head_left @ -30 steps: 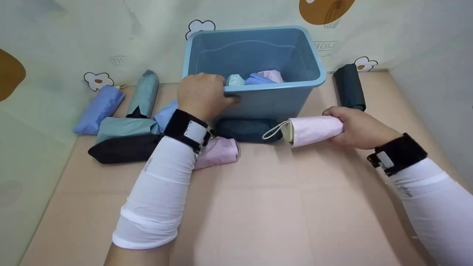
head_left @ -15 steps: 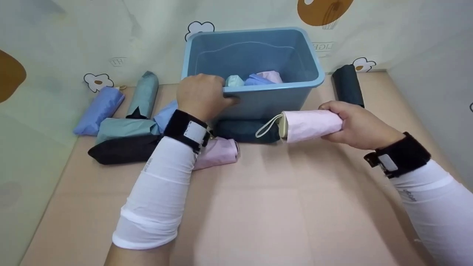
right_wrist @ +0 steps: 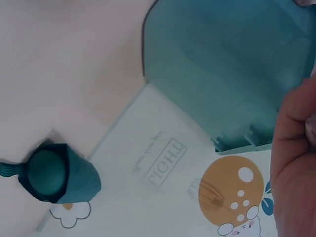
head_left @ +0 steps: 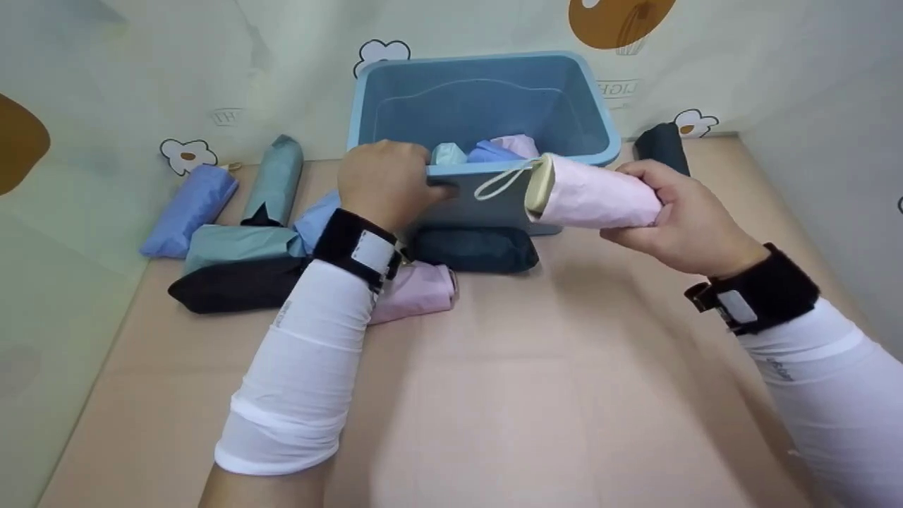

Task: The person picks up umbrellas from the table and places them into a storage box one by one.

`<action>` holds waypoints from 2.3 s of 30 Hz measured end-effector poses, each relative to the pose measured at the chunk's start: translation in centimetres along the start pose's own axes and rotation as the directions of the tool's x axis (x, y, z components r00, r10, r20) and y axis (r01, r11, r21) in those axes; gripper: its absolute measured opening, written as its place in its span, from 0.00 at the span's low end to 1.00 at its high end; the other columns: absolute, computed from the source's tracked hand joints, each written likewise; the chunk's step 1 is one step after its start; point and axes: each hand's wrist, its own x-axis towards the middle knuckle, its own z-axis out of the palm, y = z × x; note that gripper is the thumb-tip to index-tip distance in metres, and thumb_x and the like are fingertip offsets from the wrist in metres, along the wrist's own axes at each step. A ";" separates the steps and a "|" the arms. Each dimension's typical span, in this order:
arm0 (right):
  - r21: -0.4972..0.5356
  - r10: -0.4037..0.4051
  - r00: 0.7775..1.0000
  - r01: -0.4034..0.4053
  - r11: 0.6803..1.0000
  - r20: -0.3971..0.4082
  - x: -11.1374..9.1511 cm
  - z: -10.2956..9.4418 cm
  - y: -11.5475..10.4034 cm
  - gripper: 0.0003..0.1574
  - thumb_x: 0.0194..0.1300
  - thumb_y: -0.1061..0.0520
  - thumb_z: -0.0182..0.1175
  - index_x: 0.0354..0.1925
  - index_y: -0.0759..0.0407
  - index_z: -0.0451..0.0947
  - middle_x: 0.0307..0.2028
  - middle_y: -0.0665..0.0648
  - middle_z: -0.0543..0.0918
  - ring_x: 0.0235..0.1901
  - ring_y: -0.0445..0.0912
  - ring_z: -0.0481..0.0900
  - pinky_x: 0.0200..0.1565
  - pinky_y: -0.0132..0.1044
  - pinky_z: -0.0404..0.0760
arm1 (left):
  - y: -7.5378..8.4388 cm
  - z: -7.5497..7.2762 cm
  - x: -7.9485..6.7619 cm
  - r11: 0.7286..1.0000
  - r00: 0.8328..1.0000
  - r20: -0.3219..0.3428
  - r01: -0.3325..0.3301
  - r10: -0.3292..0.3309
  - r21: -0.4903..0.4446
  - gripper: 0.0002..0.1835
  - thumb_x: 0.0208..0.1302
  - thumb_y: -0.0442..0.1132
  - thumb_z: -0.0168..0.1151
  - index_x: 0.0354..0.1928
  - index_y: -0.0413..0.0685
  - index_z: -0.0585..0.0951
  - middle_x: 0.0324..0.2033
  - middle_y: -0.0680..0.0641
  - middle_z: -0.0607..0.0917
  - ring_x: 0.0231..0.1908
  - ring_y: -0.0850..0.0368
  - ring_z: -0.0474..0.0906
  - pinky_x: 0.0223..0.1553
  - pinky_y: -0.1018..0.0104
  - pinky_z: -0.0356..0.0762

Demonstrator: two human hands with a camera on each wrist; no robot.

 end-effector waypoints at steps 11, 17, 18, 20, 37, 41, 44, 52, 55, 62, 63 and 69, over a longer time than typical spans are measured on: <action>0.090 0.079 0.981 -0.064 0.994 -0.175 2.4 0.8 -2.5 0.36 0.60 0.66 0.73 0.64 0.66 0.72 0.56 0.49 0.79 0.52 0.40 0.74 0.55 0.28 0.74 | 0.1 -0.1 0.0 1.000 1.000 0.027 0.015 -0.014 -0.014 0.31 0.61 0.71 0.69 0.43 0.49 0.89 0.37 0.45 0.91 0.39 0.44 0.86 0.38 0.46 0.82; 0.155 0.064 0.975 -0.031 0.987 -0.213 4.2 1.2 -3.6 0.36 0.60 0.67 0.71 0.65 0.66 0.72 0.57 0.51 0.79 0.53 0.41 0.74 0.59 0.33 0.74 | 0.1 0.0 0.0 1.000 1.000 0.009 0.014 -0.013 -0.027 0.30 0.60 0.70 0.69 0.40 0.49 0.88 0.36 0.45 0.91 0.38 0.43 0.86 0.39 0.46 0.82; 0.163 0.066 0.975 -0.031 0.986 -0.212 4.5 1.3 -3.7 0.36 0.60 0.66 0.71 0.65 0.65 0.72 0.57 0.52 0.79 0.54 0.42 0.74 0.59 0.34 0.75 | 0.1 0.0 0.0 0.999 1.000 0.009 0.014 -0.014 -0.029 0.30 0.60 0.70 0.69 0.39 0.49 0.88 0.36 0.45 0.91 0.39 0.43 0.86 0.39 0.46 0.82; 0.167 0.067 0.976 -0.032 0.985 -0.207 5.1 1.4 -4.0 0.36 0.60 0.66 0.70 0.66 0.65 0.71 0.58 0.54 0.79 0.55 0.43 0.74 0.59 0.34 0.75 | 0.1 0.0 0.0 0.999 1.000 0.012 0.015 -0.015 -0.029 0.30 0.60 0.71 0.68 0.40 0.49 0.88 0.36 0.45 0.91 0.38 0.43 0.86 0.39 0.45 0.82; 0.093 0.153 0.971 -0.138 0.986 -0.181 7.7 2.2 -4.4 0.38 0.67 0.59 0.68 0.72 0.60 0.68 0.66 0.58 0.76 0.62 0.47 0.72 0.70 0.48 0.70 | 0.1 -0.1 0.0 1.000 1.000 0.019 0.016 -0.016 -0.026 0.29 0.62 0.70 0.67 0.38 0.49 0.87 0.30 0.47 0.88 0.33 0.46 0.82 0.35 0.49 0.79; 0.075 0.173 0.966 -0.161 0.984 -0.194 8.0 2.2 -4.1 0.38 0.68 0.57 0.68 0.72 0.60 0.68 0.66 0.58 0.77 0.61 0.47 0.73 0.69 0.48 0.71 | 0.1 0.0 0.0 1.000 1.000 0.009 0.015 -0.014 -0.025 0.29 0.62 0.71 0.68 0.35 0.50 0.86 0.29 0.47 0.87 0.33 0.46 0.82 0.34 0.49 0.79; 0.065 0.171 0.970 -0.162 0.985 -0.174 8.1 2.3 -3.9 0.39 0.69 0.56 0.68 0.73 0.60 0.67 0.67 0.59 0.76 0.62 0.48 0.73 0.70 0.50 0.71 | 0.1 0.0 0.0 1.000 1.000 -0.001 0.015 -0.015 -0.018 0.30 0.60 0.71 0.68 0.35 0.50 0.87 0.29 0.47 0.88 0.34 0.45 0.84 0.35 0.48 0.80; 0.035 0.175 0.973 -0.171 0.985 -0.154 7.8 2.3 -3.8 0.37 0.72 0.54 0.66 0.73 0.59 0.65 0.67 0.60 0.74 0.61 0.50 0.72 0.69 0.53 0.73 | 0.2 0.0 0.1 1.000 1.000 0.002 0.017 -0.017 -0.009 0.30 0.59 0.71 0.69 0.40 0.50 0.88 0.32 0.45 0.90 0.37 0.44 0.86 0.36 0.47 0.82; 0.024 0.186 0.972 -0.185 0.982 -0.146 7.8 2.3 -3.9 0.37 0.73 0.53 0.64 0.74 0.58 0.65 0.67 0.60 0.74 0.62 0.50 0.72 0.69 0.54 0.74 | 0.2 -0.1 0.0 1.000 1.000 0.013 0.020 -0.020 -0.002 0.31 0.60 0.72 0.69 0.40 0.50 0.88 0.32 0.45 0.90 0.37 0.44 0.86 0.36 0.47 0.82; 0.012 0.245 0.961 -0.245 0.969 -0.125 8.0 2.2 -4.1 0.39 0.75 0.50 0.63 0.76 0.56 0.62 0.71 0.60 0.73 0.66 0.53 0.72 0.72 0.55 0.72 | 0.1 -0.1 0.0 1.000 1.000 -0.005 0.016 -0.016 -0.003 0.31 0.60 0.72 0.69 0.39 0.49 0.88 0.30 0.46 0.89 0.35 0.45 0.85 0.35 0.48 0.81; 0.011 0.246 0.961 -0.247 0.969 -0.124 8.0 2.2 -4.1 0.39 0.75 0.50 0.63 0.76 0.57 0.62 0.71 0.60 0.73 0.66 0.52 0.72 0.72 0.55 0.72 | 0.1 -0.1 0.0 1.000 1.000 -0.005 0.016 -0.016 -0.004 0.31 0.60 0.72 0.68 0.39 0.49 0.88 0.30 0.46 0.89 0.34 0.45 0.84 0.34 0.49 0.81; 0.004 0.248 0.962 -0.249 0.968 -0.111 8.1 2.2 -4.1 0.38 0.76 0.50 0.62 0.76 0.57 0.62 0.71 0.60 0.72 0.66 0.52 0.71 0.73 0.55 0.72 | 0.0 -0.1 -0.1 1.000 1.000 -0.005 0.016 -0.016 -0.009 0.31 0.61 0.71 0.68 0.39 0.49 0.88 0.31 0.45 0.89 0.35 0.45 0.85 0.36 0.48 0.81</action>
